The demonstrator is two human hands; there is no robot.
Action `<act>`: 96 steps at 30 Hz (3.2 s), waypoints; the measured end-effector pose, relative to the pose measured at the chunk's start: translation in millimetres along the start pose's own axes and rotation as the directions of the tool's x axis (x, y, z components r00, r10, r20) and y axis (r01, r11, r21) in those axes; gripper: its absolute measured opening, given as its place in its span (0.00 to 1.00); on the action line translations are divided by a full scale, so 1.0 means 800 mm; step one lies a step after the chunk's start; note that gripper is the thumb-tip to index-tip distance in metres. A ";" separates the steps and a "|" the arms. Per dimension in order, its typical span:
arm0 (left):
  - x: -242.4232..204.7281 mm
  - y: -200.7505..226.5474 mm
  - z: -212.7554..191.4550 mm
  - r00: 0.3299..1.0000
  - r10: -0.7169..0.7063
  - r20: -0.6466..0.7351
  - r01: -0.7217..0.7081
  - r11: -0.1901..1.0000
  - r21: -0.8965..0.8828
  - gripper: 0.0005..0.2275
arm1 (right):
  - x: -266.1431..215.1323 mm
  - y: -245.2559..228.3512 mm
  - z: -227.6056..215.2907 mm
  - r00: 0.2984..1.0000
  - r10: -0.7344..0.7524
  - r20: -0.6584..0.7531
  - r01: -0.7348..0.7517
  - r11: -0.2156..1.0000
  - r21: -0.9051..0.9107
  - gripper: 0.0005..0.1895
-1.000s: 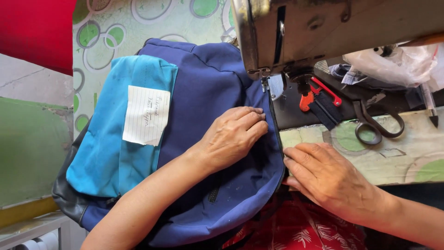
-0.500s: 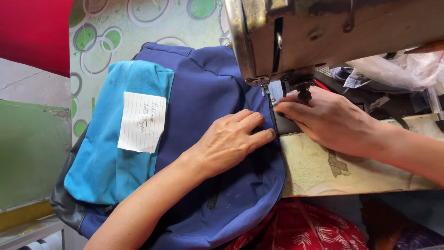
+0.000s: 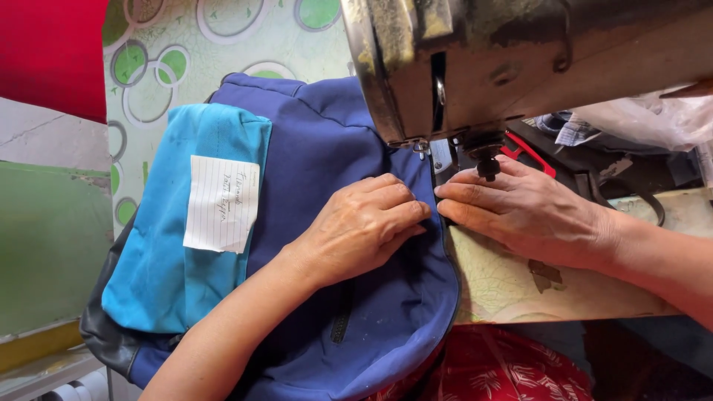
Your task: The person sews a blue backpack using a sewing machine. They align the fabric and guide it through the machine, then turn the backpack over and check the inside of a zippered compartment.
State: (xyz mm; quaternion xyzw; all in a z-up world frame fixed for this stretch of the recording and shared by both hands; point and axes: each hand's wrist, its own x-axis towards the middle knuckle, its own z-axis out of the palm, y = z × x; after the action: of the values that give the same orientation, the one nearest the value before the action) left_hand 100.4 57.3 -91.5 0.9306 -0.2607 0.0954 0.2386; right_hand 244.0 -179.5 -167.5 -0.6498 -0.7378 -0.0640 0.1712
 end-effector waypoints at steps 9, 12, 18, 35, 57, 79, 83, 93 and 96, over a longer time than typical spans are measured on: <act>0.003 0.002 0.000 0.999 0.031 -0.028 -0.029 0.997 0.071 0.09 | 0.019 -0.008 -0.017 0.997 0.061 -0.041 -0.063 0.997 -0.045 0.16; 0.003 0.002 0.002 0.999 0.028 -0.020 -0.026 0.995 0.094 0.11 | 0.011 -0.003 -0.011 0.991 0.128 -0.044 -0.130 0.990 -0.050 0.23; -0.002 0.001 0.006 0.997 0.020 0.079 -0.030 0.991 0.129 0.12 | 0.017 -0.002 -0.006 0.984 0.148 -0.094 -0.152 0.988 -0.036 0.26; -0.006 0.011 0.010 0.998 -0.007 -0.067 0.013 0.996 0.087 0.03 | 0.019 -0.008 -0.030 1.000 0.028 -0.008 -0.028 1.000 0.005 0.13; -0.004 0.035 0.017 0.996 -0.057 -0.068 0.070 0.977 0.202 0.06 | 0.015 -0.003 -0.027 0.996 -0.070 -0.057 0.075 0.991 0.108 0.11; -0.002 0.026 0.013 0.999 -0.009 0.052 -0.005 0.965 0.261 0.04 | 0.054 0.013 -0.028 0.994 0.071 -0.079 -0.057 0.984 0.169 0.18; 0.004 0.029 0.011 0.997 0.035 0.066 -0.051 0.965 0.259 0.08 | 0.055 0.018 -0.029 0.996 0.093 -0.004 -0.087 0.945 0.315 0.04; 0.011 0.035 0.002 0.988 0.052 0.148 -0.062 0.996 0.068 0.03 | 0.053 0.028 -0.022 0.992 0.008 -0.130 0.018 0.980 0.200 0.08; 0.007 0.046 -0.009 0.984 -0.005 0.175 -0.025 0.985 0.168 0.05 | 0.053 0.027 -0.016 0.987 0.143 -0.068 -0.115 0.945 0.307 0.07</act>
State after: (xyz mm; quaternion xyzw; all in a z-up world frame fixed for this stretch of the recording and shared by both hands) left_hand 85.4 30.7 -69.1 0.9510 -0.2763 0.0363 0.1341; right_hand 263.0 -140.6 -144.1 -0.6594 -0.6864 0.0316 0.3051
